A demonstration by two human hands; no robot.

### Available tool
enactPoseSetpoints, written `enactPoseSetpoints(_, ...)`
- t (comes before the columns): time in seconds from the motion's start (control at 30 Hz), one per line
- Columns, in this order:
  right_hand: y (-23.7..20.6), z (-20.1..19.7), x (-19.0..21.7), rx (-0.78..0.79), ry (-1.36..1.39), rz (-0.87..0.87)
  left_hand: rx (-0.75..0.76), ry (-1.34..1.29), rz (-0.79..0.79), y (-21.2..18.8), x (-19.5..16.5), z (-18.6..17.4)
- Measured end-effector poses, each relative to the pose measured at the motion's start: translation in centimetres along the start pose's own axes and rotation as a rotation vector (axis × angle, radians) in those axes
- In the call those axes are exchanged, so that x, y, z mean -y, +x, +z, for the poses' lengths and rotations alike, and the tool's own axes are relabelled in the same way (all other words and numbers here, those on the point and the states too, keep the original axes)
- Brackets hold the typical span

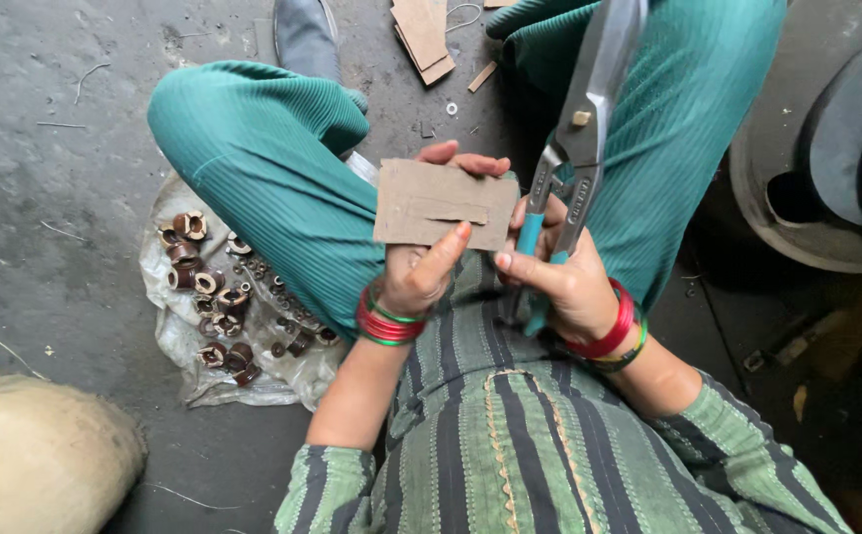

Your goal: The person sits on the floor and cuts small rectangular cardboard pieces with tin snips, trimming edges and cutting slots into each piece, then sets the finished pieces on the floor beside them.

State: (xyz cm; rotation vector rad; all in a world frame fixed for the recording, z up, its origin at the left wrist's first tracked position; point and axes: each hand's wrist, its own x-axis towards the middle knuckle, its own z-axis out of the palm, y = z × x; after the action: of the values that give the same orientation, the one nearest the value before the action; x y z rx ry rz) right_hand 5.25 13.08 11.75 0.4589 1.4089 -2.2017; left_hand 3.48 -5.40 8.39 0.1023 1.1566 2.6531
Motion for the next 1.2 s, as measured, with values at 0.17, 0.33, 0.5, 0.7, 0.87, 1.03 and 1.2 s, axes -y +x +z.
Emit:
enactPoseSetpoints(0.17,-2.6,-4.4,2.3,0.354,-0.2,0.197,-0.005,-0.033,0.011,0.9,-1.3,-2.8)
enactPoseSetpoints(0.33,-4.4,-7.0,2.0,0.348,-0.197,0.45,-0.145,-0.052,0.099,2.3,-1.6,-3.9)
enactPoseSetpoints(0.5,-4.8,-7.5,3.4,0.642,-0.098,0.369,-0.219,-0.096,0.181,4.2,-2.1,-4.1)
enactPoseSetpoints(0.7,-3.3,-6.2,2.1,0.669,0.087,0.404,-0.101,0.001,0.226,5.2,-3.5,-3.2)
enactPoseSetpoints(0.87,-3.9,-3.5,0.5,0.567,0.357,0.422,-0.06,0.03,0.227,5.2,-4.0,-2.3)
enactPoseSetpoints(1.03,-4.3,-2.6,-0.1,0.594,0.456,0.37,0.123,0.008,0.067,4.8,-4.8,-1.8)
enactPoseSetpoints(1.2,-5.2,-3.6,-0.7,0.536,0.337,0.445,0.297,0.031,-0.238,5.1,-7.0,-3.2)
